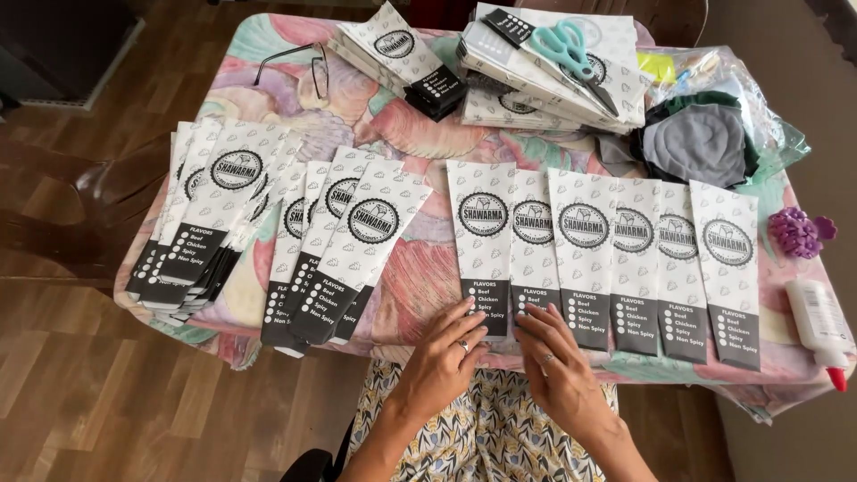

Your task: The person arranges printed paper packages on a table and applies glue from a bottle along the bottom edges of each package. They work one package at a time, pressing the glued edges to secure them.

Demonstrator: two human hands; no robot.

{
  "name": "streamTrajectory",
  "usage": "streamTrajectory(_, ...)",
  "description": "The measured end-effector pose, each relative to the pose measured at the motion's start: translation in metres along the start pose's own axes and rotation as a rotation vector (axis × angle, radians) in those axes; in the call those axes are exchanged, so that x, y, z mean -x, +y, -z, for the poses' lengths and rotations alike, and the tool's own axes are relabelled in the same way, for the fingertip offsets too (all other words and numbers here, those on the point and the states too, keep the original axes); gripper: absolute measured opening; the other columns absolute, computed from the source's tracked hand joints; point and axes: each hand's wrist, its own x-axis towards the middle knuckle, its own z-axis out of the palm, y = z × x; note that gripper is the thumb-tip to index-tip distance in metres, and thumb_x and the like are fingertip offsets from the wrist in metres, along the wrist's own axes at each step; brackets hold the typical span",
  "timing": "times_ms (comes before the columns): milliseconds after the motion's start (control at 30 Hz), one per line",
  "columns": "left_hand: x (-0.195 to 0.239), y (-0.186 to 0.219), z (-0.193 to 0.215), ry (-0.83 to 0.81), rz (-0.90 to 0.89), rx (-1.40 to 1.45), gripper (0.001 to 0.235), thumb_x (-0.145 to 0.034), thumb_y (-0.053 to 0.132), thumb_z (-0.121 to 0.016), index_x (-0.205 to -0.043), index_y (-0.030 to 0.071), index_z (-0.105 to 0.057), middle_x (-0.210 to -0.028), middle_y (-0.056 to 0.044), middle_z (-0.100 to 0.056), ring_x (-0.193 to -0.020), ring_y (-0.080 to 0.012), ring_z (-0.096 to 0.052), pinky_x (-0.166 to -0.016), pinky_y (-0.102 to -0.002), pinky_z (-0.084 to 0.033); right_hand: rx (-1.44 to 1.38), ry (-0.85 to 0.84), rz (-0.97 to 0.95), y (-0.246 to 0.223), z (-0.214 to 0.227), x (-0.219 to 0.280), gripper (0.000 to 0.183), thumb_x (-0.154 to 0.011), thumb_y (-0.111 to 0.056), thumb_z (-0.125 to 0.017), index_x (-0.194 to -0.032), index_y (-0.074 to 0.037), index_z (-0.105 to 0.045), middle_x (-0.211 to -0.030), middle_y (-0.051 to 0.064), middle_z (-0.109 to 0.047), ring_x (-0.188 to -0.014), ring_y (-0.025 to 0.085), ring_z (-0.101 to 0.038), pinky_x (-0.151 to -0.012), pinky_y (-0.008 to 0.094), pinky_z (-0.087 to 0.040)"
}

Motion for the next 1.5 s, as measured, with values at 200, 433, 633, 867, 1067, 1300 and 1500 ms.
streamTrajectory(200, 0.005, -0.011, 0.002, 0.013, -0.022, -0.013, 0.027, -0.084, 0.001, -0.079, -0.111, -0.001, -0.073, -0.126, -0.019, -0.070, -0.128, -0.0324, -0.060, -0.119, -0.047, -0.039, -0.030, -0.107, 0.037, 0.008, -0.022, -0.005, 0.028, -0.091, -0.002, -0.071, -0.118, 0.001, -0.068, -0.128, 0.017, -0.068, -0.133, 0.031, -0.058, -0.124, 0.054, -0.035)
streamTrajectory(433, 0.001, -0.011, 0.010, 0.019, -0.025, 0.065, 0.022, -0.084, -0.004, -0.077, -0.106, -0.002, -0.074, -0.126, -0.023, -0.069, -0.126, -0.0333, -0.062, -0.116, -0.043, -0.045, -0.053, -0.079, 0.023, 0.011, -0.023, -0.002, 0.021, -0.093, 0.003, -0.067, -0.113, -0.001, -0.070, -0.132, 0.017, -0.069, -0.133, 0.030, -0.060, -0.125, 0.050, -0.039)
streamTrajectory(633, 0.000, -0.007, 0.000, 0.077, 0.039, 0.047, 0.011, -0.085, 0.001, -0.078, -0.095, -0.001, -0.075, -0.117, -0.019, -0.073, -0.120, -0.0309, -0.065, -0.115, -0.042, -0.045, -0.138, -0.053, 0.003, 0.006, -0.023, -0.013, 0.012, -0.092, 0.002, -0.066, -0.104, 0.003, -0.069, -0.116, 0.018, -0.071, -0.122, 0.032, -0.065, -0.121, 0.055, -0.041)
streamTrajectory(867, -0.010, -0.002, -0.001, 0.149, 0.345, 0.174, 0.020, -0.081, -0.004, -0.076, -0.099, 0.003, -0.073, -0.111, -0.013, -0.073, -0.112, -0.0239, -0.068, -0.107, -0.033, -0.052, -0.179, 0.010, -0.191, 0.008, -0.021, -0.021, 0.008, -0.084, -0.001, -0.076, -0.092, 0.000, -0.077, -0.102, 0.013, -0.078, -0.111, 0.030, -0.072, -0.113, 0.048, -0.050)
streamTrajectory(1067, -0.012, -0.009, 0.006, 0.102, 0.389, 0.271, 0.033, -0.078, -0.019, -0.065, -0.100, 0.004, -0.074, -0.110, -0.013, -0.075, -0.108, -0.0235, -0.071, -0.103, -0.031, -0.057, -0.175, -0.020, -0.227, 0.014, -0.023, -0.018, 0.020, -0.079, 0.007, -0.076, -0.096, -0.003, -0.079, -0.106, 0.013, -0.078, -0.108, 0.026, -0.074, -0.112, 0.043, -0.052)
streamTrajectory(1300, -0.005, -0.054, 0.082, 0.190, 0.478, -0.584, 0.055, -0.096, 0.025, -0.062, -0.148, 0.016, -0.044, -0.153, -0.009, -0.052, -0.151, -0.0373, -0.032, -0.126, -0.054, -0.017, -0.091, -0.116, -0.149, 0.005, -0.021, -0.018, 0.034, -0.088, 0.011, -0.063, -0.117, -0.003, -0.074, -0.115, 0.014, -0.073, -0.115, 0.029, -0.068, -0.113, 0.044, -0.052)
streamTrajectory(1500, -0.020, -0.012, 0.088, 0.049, 0.332, -0.427, 0.070, -0.089, -0.004, -0.061, -0.152, 0.012, -0.036, -0.141, -0.015, -0.061, -0.149, -0.0471, -0.029, -0.122, -0.067, -0.004, 0.032, -0.184, -0.118, 0.005, -0.025, -0.013, 0.039, -0.089, 0.012, -0.057, -0.123, -0.003, -0.070, -0.122, 0.011, -0.065, -0.124, 0.024, -0.062, -0.128, 0.049, -0.035)
